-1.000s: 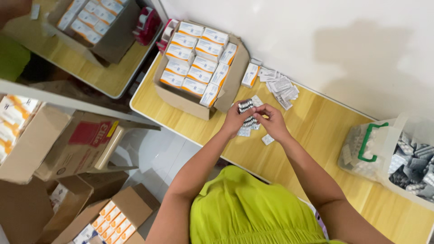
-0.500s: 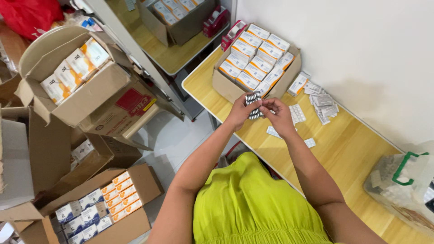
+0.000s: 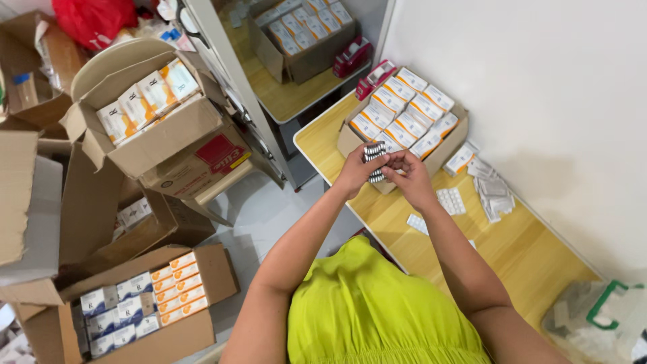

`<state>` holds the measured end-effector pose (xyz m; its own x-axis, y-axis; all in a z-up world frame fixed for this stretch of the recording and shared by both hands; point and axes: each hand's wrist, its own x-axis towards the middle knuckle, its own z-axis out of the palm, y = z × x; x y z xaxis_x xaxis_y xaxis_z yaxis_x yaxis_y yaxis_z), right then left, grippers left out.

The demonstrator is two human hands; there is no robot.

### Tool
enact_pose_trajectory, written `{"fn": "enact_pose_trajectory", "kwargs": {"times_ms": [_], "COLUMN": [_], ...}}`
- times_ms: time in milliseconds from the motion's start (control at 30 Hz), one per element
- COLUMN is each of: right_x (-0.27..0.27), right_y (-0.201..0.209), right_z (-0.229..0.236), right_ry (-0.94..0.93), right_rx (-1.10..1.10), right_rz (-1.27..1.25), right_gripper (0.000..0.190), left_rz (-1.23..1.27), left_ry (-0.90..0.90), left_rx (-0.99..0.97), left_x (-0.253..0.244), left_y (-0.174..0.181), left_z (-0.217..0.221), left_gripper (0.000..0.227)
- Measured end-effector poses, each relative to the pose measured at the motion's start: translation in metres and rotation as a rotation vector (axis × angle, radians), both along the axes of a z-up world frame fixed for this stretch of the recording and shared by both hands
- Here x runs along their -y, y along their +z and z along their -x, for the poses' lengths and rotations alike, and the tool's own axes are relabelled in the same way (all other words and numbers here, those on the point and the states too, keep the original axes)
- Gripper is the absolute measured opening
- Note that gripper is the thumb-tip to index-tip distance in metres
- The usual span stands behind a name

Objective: The person removes blister packs from a plastic bin, stacks them, and places them into small cardboard boxes. The person also folds and sets aside paper leaflets. The task is performed at a table with multiple boxes and a bin of blister packs.

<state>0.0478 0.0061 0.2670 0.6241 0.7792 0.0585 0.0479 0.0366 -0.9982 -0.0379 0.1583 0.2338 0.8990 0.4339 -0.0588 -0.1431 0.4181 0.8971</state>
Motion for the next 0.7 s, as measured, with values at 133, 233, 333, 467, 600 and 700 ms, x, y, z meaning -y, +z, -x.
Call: {"fn": "enact_pose_trajectory", "kwargs": {"times_ms": [133, 233, 333, 467, 600, 700], "right_x": [-0.016, -0.032, -0.052, -0.073, -0.096, -0.113], "right_y": [0.007, 0.013, 0.019, 0.025, 0.030, 0.033], "right_z": [-0.019, -0.025, -0.026, -0.023, -0.019, -0.011], "right_ry": [0.092, 0.131, 0.167, 0.244, 0.319, 0.329], "right_rx": [-0.010, 0.003, 0.055, 0.130, 0.138, 0.241], "right_rz": [-0.056, -0.056, -0.022, -0.052, -0.060, -0.043], "right_gripper": [0.024, 0.023, 0.023, 0.023, 0.023, 0.022], "left_rz": [0.020, 0.017, -0.011, -0.055, -0.068, -0.100], "left_ry": [0.056, 0.111, 0.165, 0.265, 0.325, 0.384], "left_rx": [-0.001, 0.018, 0.028, 0.012, 0.047, 0.062], "left_x": [-0.011, -0.023, -0.037, -0.050, -0.065, -0.077], "left_y": [0.006, 0.012, 0.018, 0.024, 0.026, 0.023], "left_z": [-0.009, -0.011, -0.005, 0.006, 0.016, 0.028], "left_gripper": [0.043, 0.044, 0.047, 0.050, 0.050, 0.048]}}
